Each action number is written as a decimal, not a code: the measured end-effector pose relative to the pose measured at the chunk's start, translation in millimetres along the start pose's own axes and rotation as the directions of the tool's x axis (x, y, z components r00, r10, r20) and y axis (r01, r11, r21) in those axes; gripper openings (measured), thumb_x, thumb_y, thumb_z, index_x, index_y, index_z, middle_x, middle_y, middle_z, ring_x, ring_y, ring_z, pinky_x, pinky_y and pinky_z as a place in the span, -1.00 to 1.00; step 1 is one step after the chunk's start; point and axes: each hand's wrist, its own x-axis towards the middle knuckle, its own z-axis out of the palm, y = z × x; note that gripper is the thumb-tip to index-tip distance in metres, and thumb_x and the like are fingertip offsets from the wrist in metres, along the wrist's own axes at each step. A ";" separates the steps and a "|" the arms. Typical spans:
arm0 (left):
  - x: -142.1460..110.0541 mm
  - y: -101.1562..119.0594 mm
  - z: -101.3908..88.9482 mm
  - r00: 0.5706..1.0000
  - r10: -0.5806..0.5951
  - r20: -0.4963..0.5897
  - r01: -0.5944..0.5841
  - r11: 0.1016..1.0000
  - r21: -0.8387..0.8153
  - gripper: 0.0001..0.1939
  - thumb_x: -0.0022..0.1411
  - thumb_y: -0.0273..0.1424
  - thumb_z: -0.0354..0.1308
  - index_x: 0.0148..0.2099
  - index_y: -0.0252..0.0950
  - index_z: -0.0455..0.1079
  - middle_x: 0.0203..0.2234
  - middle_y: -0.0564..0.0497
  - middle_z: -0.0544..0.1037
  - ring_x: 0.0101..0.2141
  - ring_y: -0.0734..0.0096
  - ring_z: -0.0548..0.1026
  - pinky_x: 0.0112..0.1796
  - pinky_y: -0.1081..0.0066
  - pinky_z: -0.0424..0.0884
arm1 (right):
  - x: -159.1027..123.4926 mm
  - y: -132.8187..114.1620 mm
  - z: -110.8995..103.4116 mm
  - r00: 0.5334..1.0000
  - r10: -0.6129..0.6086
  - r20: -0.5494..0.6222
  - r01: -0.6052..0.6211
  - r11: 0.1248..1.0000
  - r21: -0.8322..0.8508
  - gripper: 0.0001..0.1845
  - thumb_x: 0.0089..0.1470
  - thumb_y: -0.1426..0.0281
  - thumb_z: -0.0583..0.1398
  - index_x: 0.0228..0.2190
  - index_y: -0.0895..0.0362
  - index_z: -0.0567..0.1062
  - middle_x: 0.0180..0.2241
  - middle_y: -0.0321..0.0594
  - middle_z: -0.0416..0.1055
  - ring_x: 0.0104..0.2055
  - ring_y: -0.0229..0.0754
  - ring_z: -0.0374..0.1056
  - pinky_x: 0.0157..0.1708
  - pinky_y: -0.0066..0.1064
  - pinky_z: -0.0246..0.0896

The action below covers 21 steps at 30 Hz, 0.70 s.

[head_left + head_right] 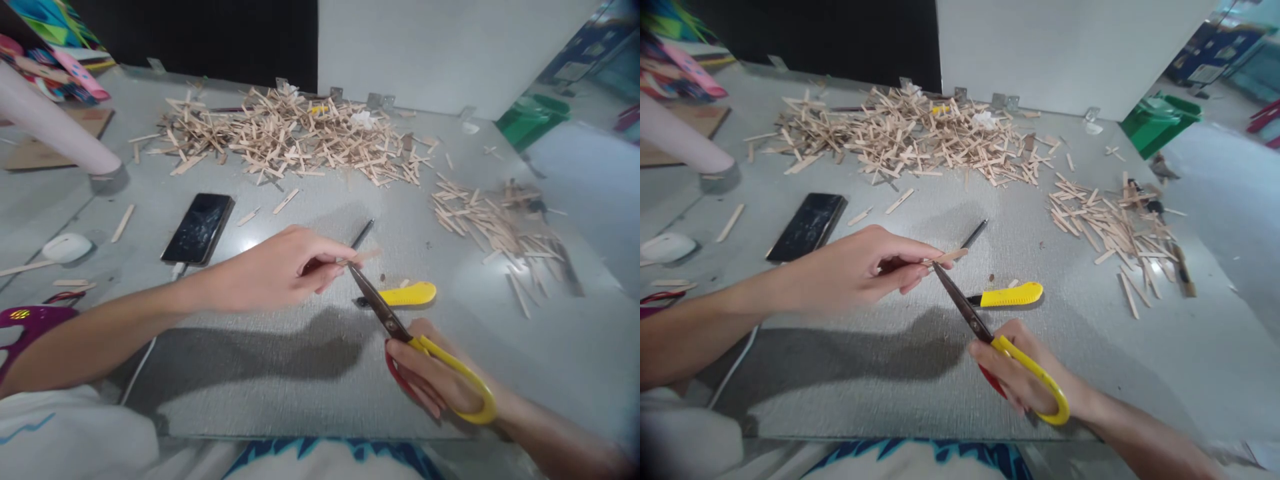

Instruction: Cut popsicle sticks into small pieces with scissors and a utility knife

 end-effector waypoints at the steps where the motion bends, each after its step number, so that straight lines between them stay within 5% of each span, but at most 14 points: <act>1: 0.6 -1.4 -1.1 1.000 0.010 0.007 -0.010 1.000 -0.007 -0.61 0.50 -0.47 0.11 0.19 -0.27 0.68 -0.56 0.17 0.36 -0.58 0.52 0.18 -0.52 0.48 0.07 | 0.6 3.6 -0.9 1.000 -0.008 0.020 0.007 0.999 0.034 -0.10 0.41 -0.32 0.12 -0.74 0.01 0.21 -0.82 -0.33 0.11 -0.80 -0.35 0.03 -0.79 -0.48 -0.11; 9: 4.7 -6.9 -6.1 0.999 -0.007 0.031 0.010 0.997 -0.077 -0.64 0.53 -0.46 0.14 0.22 -0.22 0.67 -0.45 0.11 0.61 -0.54 0.54 0.36 -0.48 0.55 0.20 | 4.5 8.8 -5.7 0.974 0.043 0.224 -0.132 0.908 0.399 -0.09 0.29 -0.32 0.23 -0.76 0.01 0.06 -0.84 -0.43 -0.02 -0.83 -0.38 -0.03 -0.82 -0.56 -0.10; 14: 5.0 -10.0 -7.9 0.998 -0.022 0.052 0.027 0.996 -0.079 -0.66 0.57 -0.44 0.12 0.21 -0.17 0.66 -0.43 0.10 0.64 -0.51 0.53 0.45 -0.45 0.54 0.26 | 11.7 17.5 -8.0 0.920 -0.136 0.368 -0.111 0.810 0.575 -0.13 0.33 -0.24 0.24 -0.75 0.00 0.11 -0.85 -0.44 0.02 -0.90 -0.35 -0.09 -0.91 -0.52 -0.03; 18: 5.7 -16.9 -9.3 0.999 -0.045 0.000 0.045 0.998 -0.035 -0.73 0.58 -0.44 0.10 0.06 -0.24 0.65 -0.45 0.08 0.65 -0.49 0.49 0.52 -0.44 0.51 0.30 | 13.9 20.7 -10.6 0.914 -0.246 0.324 -0.023 0.763 0.645 -0.16 0.42 -0.17 0.20 -0.72 0.01 0.10 -0.84 -0.48 0.00 -0.90 -0.37 -0.13 -0.92 -0.54 -0.08; 21: 6.4 -18.4 -9.1 0.997 -0.070 -0.031 0.069 0.996 -0.050 -0.78 0.60 -0.39 0.11 0.02 -0.28 0.60 -0.47 0.07 0.65 -0.51 0.47 0.55 -0.45 0.50 0.33 | 15.5 21.3 -13.0 0.943 -0.256 0.210 0.090 0.809 0.581 -0.18 0.41 -0.21 0.20 -0.67 0.02 0.14 -0.82 -0.49 0.02 -0.87 -0.38 -0.10 -0.86 -0.54 0.01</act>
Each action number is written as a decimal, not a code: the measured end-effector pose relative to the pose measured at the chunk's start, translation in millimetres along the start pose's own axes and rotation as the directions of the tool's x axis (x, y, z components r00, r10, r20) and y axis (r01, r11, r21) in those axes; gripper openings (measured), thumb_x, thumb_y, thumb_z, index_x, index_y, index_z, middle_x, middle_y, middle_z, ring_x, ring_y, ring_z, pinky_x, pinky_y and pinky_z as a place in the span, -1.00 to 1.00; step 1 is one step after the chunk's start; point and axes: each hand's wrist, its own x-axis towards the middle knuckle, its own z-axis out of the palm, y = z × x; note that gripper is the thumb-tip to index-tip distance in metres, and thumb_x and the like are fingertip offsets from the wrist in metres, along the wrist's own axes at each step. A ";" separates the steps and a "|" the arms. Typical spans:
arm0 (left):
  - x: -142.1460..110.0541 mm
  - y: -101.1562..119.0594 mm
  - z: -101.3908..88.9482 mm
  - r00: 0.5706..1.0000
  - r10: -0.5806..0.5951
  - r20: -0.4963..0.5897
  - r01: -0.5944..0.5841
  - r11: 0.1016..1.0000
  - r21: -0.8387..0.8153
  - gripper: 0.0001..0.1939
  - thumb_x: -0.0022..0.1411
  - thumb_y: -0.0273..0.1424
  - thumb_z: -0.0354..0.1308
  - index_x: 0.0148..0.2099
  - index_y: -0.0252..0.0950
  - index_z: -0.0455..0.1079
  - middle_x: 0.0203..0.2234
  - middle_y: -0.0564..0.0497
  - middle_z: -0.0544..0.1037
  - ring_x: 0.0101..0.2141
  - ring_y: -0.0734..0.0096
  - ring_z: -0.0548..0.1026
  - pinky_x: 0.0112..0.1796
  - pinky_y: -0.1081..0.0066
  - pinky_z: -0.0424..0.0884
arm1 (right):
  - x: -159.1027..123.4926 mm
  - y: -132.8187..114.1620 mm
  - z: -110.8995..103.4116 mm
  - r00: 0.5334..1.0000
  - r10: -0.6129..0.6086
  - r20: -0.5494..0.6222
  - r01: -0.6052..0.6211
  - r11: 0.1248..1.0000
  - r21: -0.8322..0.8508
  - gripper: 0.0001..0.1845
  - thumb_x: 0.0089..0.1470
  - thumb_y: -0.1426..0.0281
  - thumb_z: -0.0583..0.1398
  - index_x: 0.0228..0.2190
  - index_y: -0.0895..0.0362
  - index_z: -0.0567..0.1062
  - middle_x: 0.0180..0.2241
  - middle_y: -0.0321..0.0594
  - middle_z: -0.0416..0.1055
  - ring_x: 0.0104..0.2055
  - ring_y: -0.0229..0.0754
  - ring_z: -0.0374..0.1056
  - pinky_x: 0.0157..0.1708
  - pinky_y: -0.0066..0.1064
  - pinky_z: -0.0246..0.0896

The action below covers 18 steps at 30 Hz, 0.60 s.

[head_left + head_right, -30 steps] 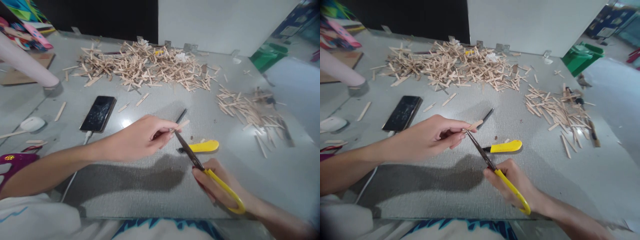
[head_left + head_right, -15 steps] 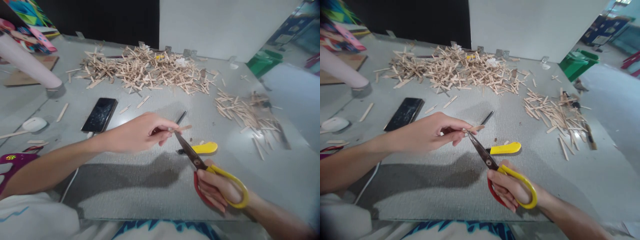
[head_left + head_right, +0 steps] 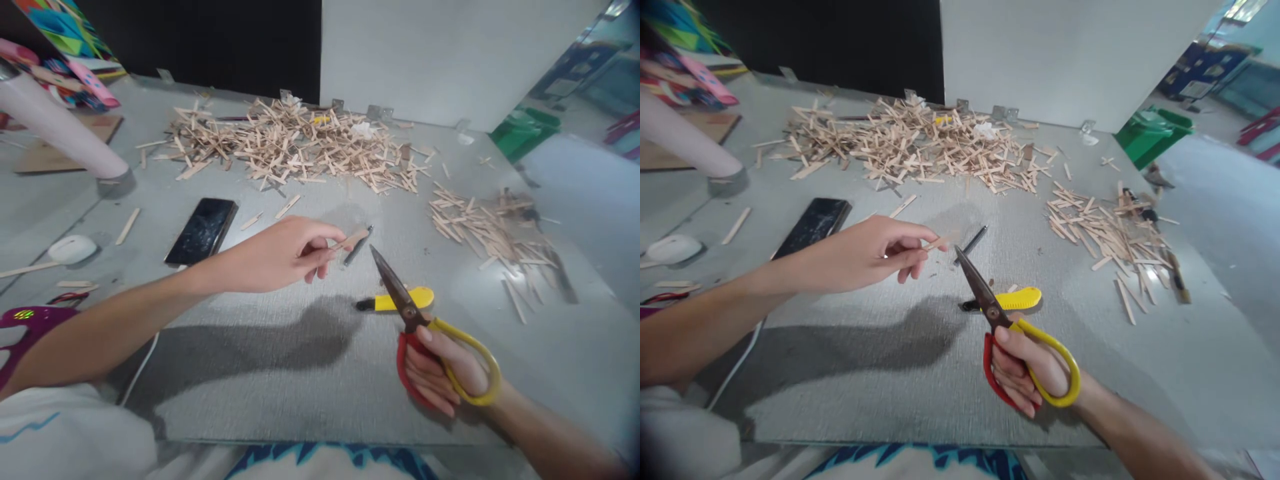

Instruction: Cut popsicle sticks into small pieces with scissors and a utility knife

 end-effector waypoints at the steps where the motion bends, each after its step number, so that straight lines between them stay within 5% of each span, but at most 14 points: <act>1: 0.0 0.9 0.6 1.000 -0.008 0.002 0.008 1.000 -0.013 -0.79 0.60 -0.37 0.11 0.02 -0.29 0.59 -0.48 0.07 0.65 -0.52 0.47 0.55 -0.44 0.49 0.34 | 0.4 0.5 -1.4 0.999 -0.024 -0.030 0.022 0.998 -0.065 -0.20 0.40 -0.24 0.19 -0.65 0.02 0.17 -0.81 -0.48 0.04 -0.86 -0.37 -0.06 -0.83 -0.53 0.05; 7: -2.2 9.9 7.7 0.998 -0.044 0.041 0.048 0.993 -0.111 -0.79 0.56 -0.42 0.11 0.08 -0.30 0.55 -0.47 0.08 0.67 -0.50 0.45 0.58 -0.41 0.49 0.41 | -0.1 9.5 -9.8 0.996 -0.077 -0.039 0.060 0.940 -0.335 -0.22 0.46 -0.25 0.10 -0.60 0.03 0.29 -0.76 -0.44 0.15 -0.76 -0.32 0.15 -0.63 -0.46 0.33; 18: -3.1 10.9 11.1 0.998 -0.005 0.067 0.009 0.998 -0.055 -0.79 0.55 -0.40 0.08 -0.08 -0.29 0.55 -0.56 0.13 0.54 -0.58 0.52 0.40 -0.49 0.51 0.26 | 0.4 1.9 -3.9 0.982 0.012 -0.188 -0.102 0.873 -0.477 -0.12 0.41 -0.34 0.08 -0.70 0.02 0.27 -0.81 -0.40 0.13 -0.76 -0.32 0.17 -0.70 -0.49 0.10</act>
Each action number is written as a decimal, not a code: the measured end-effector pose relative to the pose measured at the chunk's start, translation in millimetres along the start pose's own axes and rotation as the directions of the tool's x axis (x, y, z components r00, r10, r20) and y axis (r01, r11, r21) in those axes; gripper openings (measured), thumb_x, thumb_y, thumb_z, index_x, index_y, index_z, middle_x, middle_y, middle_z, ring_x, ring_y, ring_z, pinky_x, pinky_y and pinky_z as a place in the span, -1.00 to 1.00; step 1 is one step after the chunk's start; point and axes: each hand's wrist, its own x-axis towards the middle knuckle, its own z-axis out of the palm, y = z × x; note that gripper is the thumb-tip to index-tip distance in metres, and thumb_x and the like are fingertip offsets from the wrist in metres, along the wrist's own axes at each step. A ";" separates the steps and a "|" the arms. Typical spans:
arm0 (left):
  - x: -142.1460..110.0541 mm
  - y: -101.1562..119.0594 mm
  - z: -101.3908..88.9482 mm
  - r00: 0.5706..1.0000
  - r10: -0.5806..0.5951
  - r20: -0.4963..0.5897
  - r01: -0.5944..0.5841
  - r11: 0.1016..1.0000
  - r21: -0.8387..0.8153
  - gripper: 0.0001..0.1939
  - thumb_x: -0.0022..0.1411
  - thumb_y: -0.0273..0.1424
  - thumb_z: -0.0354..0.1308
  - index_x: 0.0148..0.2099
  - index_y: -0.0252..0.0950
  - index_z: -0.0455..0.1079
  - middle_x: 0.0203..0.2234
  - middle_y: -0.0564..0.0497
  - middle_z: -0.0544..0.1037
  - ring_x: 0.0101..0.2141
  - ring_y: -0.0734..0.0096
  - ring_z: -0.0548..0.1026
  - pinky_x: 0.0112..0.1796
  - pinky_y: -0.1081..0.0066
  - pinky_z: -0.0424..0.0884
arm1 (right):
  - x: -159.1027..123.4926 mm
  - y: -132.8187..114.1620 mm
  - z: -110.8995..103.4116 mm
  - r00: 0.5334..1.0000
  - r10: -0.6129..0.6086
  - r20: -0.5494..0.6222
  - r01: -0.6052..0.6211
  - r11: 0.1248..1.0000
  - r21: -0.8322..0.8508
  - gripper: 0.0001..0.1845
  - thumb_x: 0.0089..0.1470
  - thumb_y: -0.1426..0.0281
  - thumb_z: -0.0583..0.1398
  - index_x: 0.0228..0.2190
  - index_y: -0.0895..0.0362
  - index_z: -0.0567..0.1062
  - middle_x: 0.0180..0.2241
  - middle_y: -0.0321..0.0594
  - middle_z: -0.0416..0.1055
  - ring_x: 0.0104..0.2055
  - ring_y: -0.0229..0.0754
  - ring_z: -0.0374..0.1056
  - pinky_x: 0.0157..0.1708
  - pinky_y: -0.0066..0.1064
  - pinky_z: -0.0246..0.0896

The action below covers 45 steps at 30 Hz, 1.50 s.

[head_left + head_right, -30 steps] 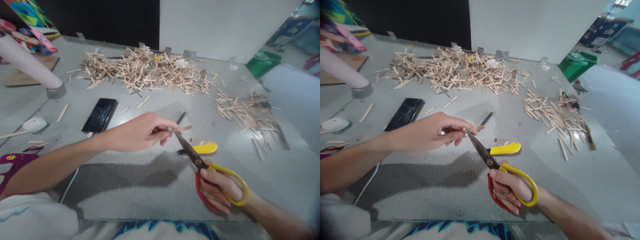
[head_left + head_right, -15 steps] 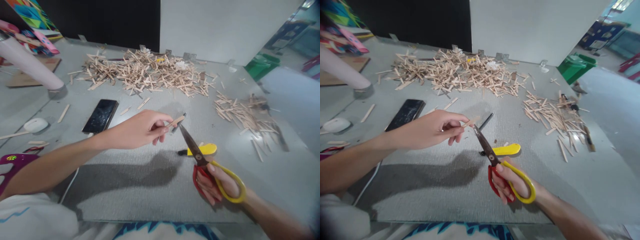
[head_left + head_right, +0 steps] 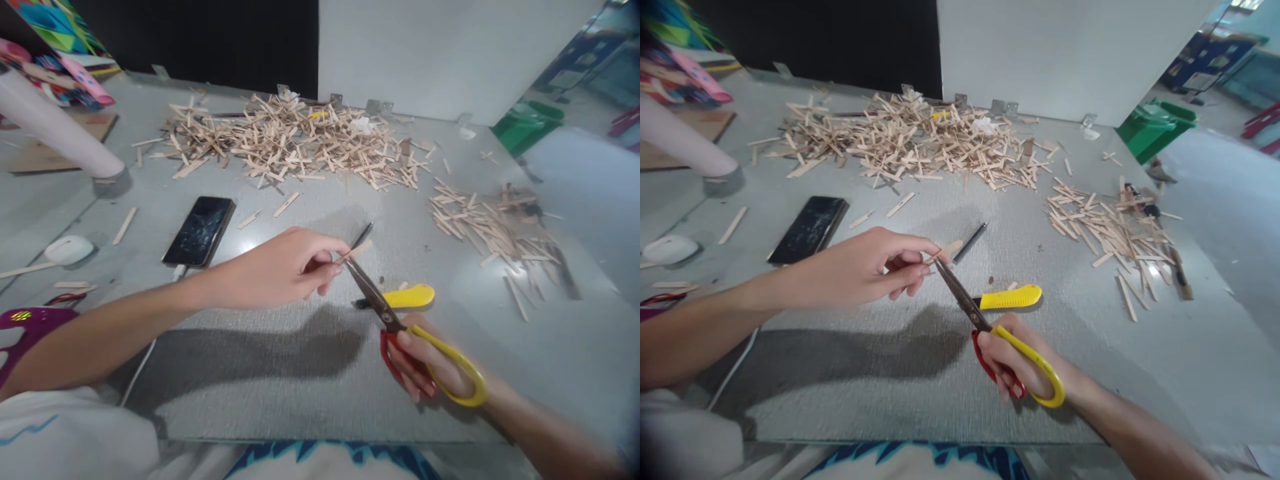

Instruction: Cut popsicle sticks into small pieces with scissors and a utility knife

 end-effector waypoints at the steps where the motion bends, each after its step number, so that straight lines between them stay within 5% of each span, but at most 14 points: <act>1: -0.2 0.1 -0.2 1.000 0.019 -0.008 -0.019 1.000 0.024 -0.80 0.54 -0.41 0.09 -0.11 -0.29 0.55 -0.58 0.14 0.50 -0.59 0.53 0.35 -0.49 0.51 0.22 | -0.6 -2.4 1.1 0.999 0.029 -0.022 -0.029 0.999 -0.029 -0.11 0.39 -0.35 0.08 -0.71 0.02 0.26 -0.81 -0.40 0.12 -0.76 -0.33 0.16 -0.72 -0.49 0.06; 7: -0.9 -0.6 -1.7 0.997 0.072 -0.035 -0.066 0.989 0.136 -0.73 0.51 -0.42 0.10 -0.02 -0.30 0.65 -0.61 0.20 0.27 -0.60 0.54 0.18 -0.50 0.44 0.05 | -2.4 -9.1 6.0 0.985 0.148 -0.093 -0.155 0.985 -0.081 -0.07 0.28 -0.46 0.10 -0.74 0.02 0.21 -0.83 -0.40 0.07 -0.79 -0.36 0.12 -0.75 -0.52 0.01; 17: -1.1 -3.2 -3.4 0.996 0.090 -0.022 -0.084 0.978 0.189 -0.65 0.53 -0.40 0.08 0.12 -0.30 0.68 -0.45 0.08 0.58 -0.54 0.51 0.24 -0.45 0.44 0.11 | -3.4 -8.0 5.6 0.991 0.109 -0.073 -0.116 0.988 -0.100 -0.05 0.35 -0.41 0.08 -0.76 0.01 0.16 -0.85 -0.37 0.06 -0.83 -0.38 0.05 -0.82 -0.55 -0.09; 28: 0.6 -1.3 -7.7 0.998 0.060 0.017 -0.062 0.984 0.168 -0.70 0.50 -0.41 0.12 0.05 -0.27 0.69 -0.60 0.20 0.24 -0.58 0.49 0.13 -0.45 0.41 0.06 | 1.9 -2.9 2.4 0.999 0.034 -0.033 -0.036 0.998 -0.054 -0.12 0.36 -0.37 0.12 -0.68 0.04 0.29 -0.80 -0.41 0.15 -0.79 -0.38 0.08 -0.77 -0.54 0.04; 37: -0.1 -4.6 -7.0 0.999 0.012 0.042 -0.021 0.978 0.208 -0.61 0.53 -0.39 0.12 0.23 -0.24 0.68 -0.56 0.15 0.44 -0.58 0.50 0.19 -0.46 0.41 0.04 | 0.5 -6.6 0.9 0.996 0.074 -0.053 -0.081 0.987 -0.140 -0.08 0.41 -0.32 0.11 -0.76 0.04 0.27 -0.83 -0.34 0.16 -0.82 -0.37 0.06 -0.80 -0.53 -0.07; 41: 0.9 -5.8 -5.6 0.999 0.027 0.027 -0.033 0.970 0.240 -0.65 0.55 -0.39 0.08 0.13 -0.29 0.68 -0.57 0.15 0.41 -0.57 0.50 0.21 -0.45 0.40 0.05 | 0.9 1.6 -1.5 0.998 0.060 -0.008 -0.060 0.998 -0.033 -0.08 0.45 -0.30 0.08 -0.76 0.02 0.19 -0.86 -0.41 0.04 -0.85 -0.37 0.04 -0.83 -0.54 -0.13; 45: 1.4 -4.8 -7.5 0.997 -0.009 -0.077 0.019 0.992 0.126 -0.75 0.53 -0.41 0.10 0.13 -0.29 0.52 -0.52 0.16 0.47 -0.55 0.50 0.29 -0.46 0.45 0.14 | 9.3 3.7 -10.7 0.989 -0.015 -0.144 0.027 0.997 0.078 -0.17 0.38 -0.34 0.11 -0.66 -0.01 0.20 -0.84 -0.50 0.01 -0.85 -0.35 -0.04 -0.84 -0.52 -0.04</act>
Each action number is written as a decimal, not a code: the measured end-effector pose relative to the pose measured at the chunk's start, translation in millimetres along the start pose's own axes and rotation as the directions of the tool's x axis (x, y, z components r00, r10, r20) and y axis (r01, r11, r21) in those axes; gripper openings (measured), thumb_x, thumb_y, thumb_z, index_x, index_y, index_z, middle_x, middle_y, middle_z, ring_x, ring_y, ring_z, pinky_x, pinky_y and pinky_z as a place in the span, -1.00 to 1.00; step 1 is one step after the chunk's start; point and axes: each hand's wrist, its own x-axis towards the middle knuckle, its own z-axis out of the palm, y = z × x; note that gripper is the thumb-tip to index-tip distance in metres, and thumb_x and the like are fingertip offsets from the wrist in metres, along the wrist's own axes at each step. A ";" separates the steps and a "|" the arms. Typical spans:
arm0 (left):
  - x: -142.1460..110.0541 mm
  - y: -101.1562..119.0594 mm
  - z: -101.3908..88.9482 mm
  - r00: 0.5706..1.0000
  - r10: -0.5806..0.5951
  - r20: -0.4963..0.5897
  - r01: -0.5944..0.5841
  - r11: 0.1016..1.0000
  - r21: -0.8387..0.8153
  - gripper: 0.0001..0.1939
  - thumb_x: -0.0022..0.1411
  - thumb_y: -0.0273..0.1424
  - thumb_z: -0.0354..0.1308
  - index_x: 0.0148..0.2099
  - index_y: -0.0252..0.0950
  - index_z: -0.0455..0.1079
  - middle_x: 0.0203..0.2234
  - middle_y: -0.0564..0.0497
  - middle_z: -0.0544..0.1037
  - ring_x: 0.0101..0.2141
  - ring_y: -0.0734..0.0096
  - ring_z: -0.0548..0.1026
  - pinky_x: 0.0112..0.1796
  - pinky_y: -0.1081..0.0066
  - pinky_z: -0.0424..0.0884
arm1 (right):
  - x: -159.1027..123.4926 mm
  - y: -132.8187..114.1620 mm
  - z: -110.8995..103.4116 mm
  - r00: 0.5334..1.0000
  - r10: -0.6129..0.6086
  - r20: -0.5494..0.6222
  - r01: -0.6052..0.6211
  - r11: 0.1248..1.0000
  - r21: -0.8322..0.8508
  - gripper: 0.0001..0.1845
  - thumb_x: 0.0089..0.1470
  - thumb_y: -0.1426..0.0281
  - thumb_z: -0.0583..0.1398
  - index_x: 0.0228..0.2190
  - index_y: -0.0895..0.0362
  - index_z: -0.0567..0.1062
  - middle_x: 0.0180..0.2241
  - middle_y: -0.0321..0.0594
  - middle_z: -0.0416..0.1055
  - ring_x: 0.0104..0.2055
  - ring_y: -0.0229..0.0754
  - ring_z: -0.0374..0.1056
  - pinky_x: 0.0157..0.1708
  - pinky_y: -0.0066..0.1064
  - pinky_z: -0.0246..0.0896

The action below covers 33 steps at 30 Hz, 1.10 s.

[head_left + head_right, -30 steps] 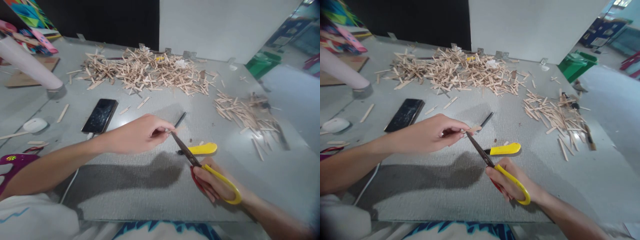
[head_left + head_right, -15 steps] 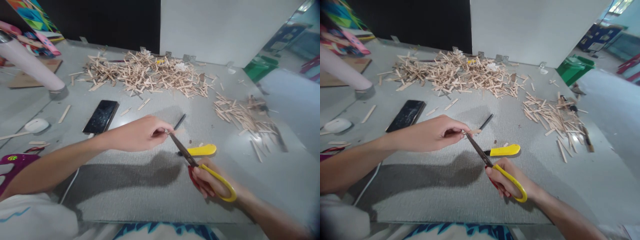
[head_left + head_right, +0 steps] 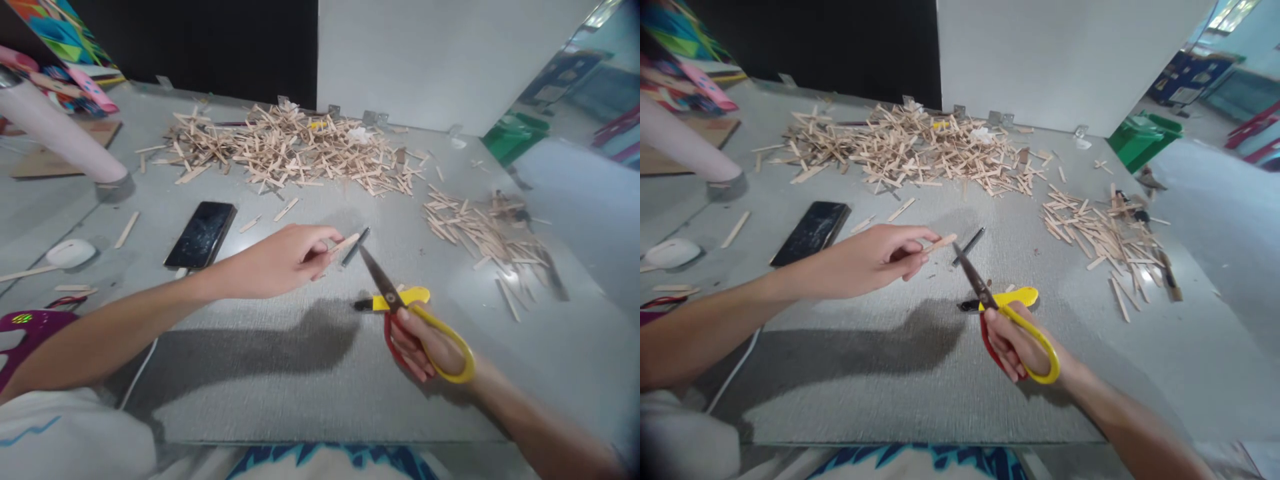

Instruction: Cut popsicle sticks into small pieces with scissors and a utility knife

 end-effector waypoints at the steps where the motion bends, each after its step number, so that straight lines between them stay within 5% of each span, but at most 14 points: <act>1: -0.2 0.6 -0.8 1.000 -0.018 -0.004 0.018 0.998 -0.057 -0.75 0.53 -0.40 0.11 0.18 -0.27 0.46 -0.48 0.15 0.52 -0.55 0.50 0.33 -0.46 0.47 0.18 | 3.2 -1.4 -3.0 0.998 -0.007 -0.059 0.007 1.000 0.012 -0.18 0.36 -0.35 0.12 -0.64 -0.02 0.20 -0.83 -0.50 0.03 -0.85 -0.35 -0.04 -0.84 -0.51 -0.02; 6: -3.5 5.8 -0.4 0.999 -0.048 -0.008 0.044 0.956 -0.292 -0.86 0.60 -0.34 0.08 0.11 -0.21 0.25 -0.39 0.09 0.60 -0.56 0.51 0.38 -0.49 0.50 0.29 | 14.1 -10.4 -18.0 0.962 0.024 -0.273 -0.033 0.999 -0.025 -0.21 0.31 -0.35 0.15 -0.63 -0.02 0.22 -0.82 -0.46 0.08 -0.83 -0.32 0.02 -0.80 -0.48 0.04; 11: -9.3 9.0 4.4 0.991 -0.002 -0.133 -0.020 0.987 -0.158 -0.92 0.58 -0.36 0.11 -0.04 -0.18 0.24 -0.38 0.13 0.47 -0.46 0.49 0.35 -0.43 0.48 0.25 | 10.3 -25.7 -29.3 0.876 -0.115 -0.468 -0.031 0.955 -0.294 -0.23 0.35 -0.29 0.20 -0.64 -0.01 0.30 -0.79 -0.36 0.17 -0.75 -0.26 0.11 -0.72 -0.40 0.04; 15: -16.1 13.3 7.6 0.978 0.027 -0.206 -0.033 0.999 -0.026 -0.87 0.65 -0.26 0.08 -0.03 -0.18 0.30 -0.44 0.17 0.31 -0.46 0.45 0.28 -0.43 0.44 0.21 | 6.6 -45.2 -47.2 0.729 -0.397 -0.558 -0.137 0.713 -0.687 -0.23 0.30 -0.28 0.26 -0.65 -0.01 0.26 -0.70 -0.29 0.18 -0.62 -0.22 0.10 -0.59 -0.31 -0.12; 18: -20.8 17.7 9.7 0.974 0.041 -0.221 -0.032 0.999 0.041 -0.86 0.69 -0.32 -0.04 0.05 -0.18 0.33 -0.40 0.14 0.36 -0.45 0.45 0.29 -0.42 0.42 0.21 | 7.9 -51.6 -69.8 0.673 -0.466 -0.574 -0.352 0.480 -0.803 -0.26 0.27 -0.25 0.28 -0.64 -0.03 0.22 -0.65 -0.25 0.18 -0.55 -0.16 0.09 -0.48 -0.26 -0.11; 24: -23.4 20.5 11.3 0.970 0.076 -0.233 -0.080 0.997 -0.009 -0.79 0.63 -0.39 0.05 0.22 -0.21 0.33 -0.22 0.02 0.53 -0.32 0.43 0.46 -0.30 0.45 0.37 | 15.1 -43.4 -118.3 0.661 -0.298 -0.689 -0.661 0.203 -0.722 -0.46 0.26 -0.08 0.25 -0.60 -0.04 0.41 -0.58 -0.08 0.36 -0.48 0.06 0.34 -0.42 -0.22 0.02; 33: -21.2 27.7 7.2 0.978 -0.003 -0.209 -0.040 0.979 -0.200 -0.74 0.55 -0.32 0.22 0.19 -0.24 0.54 -0.31 0.06 0.62 -0.37 0.47 0.54 -0.37 0.50 0.40 | 14.1 -35.3 -153.0 0.693 -0.291 -0.659 -0.625 0.212 -0.751 -0.44 0.26 -0.13 0.28 -0.55 0.00 0.47 -0.53 0.01 0.47 -0.43 0.12 0.44 -0.42 -0.17 0.14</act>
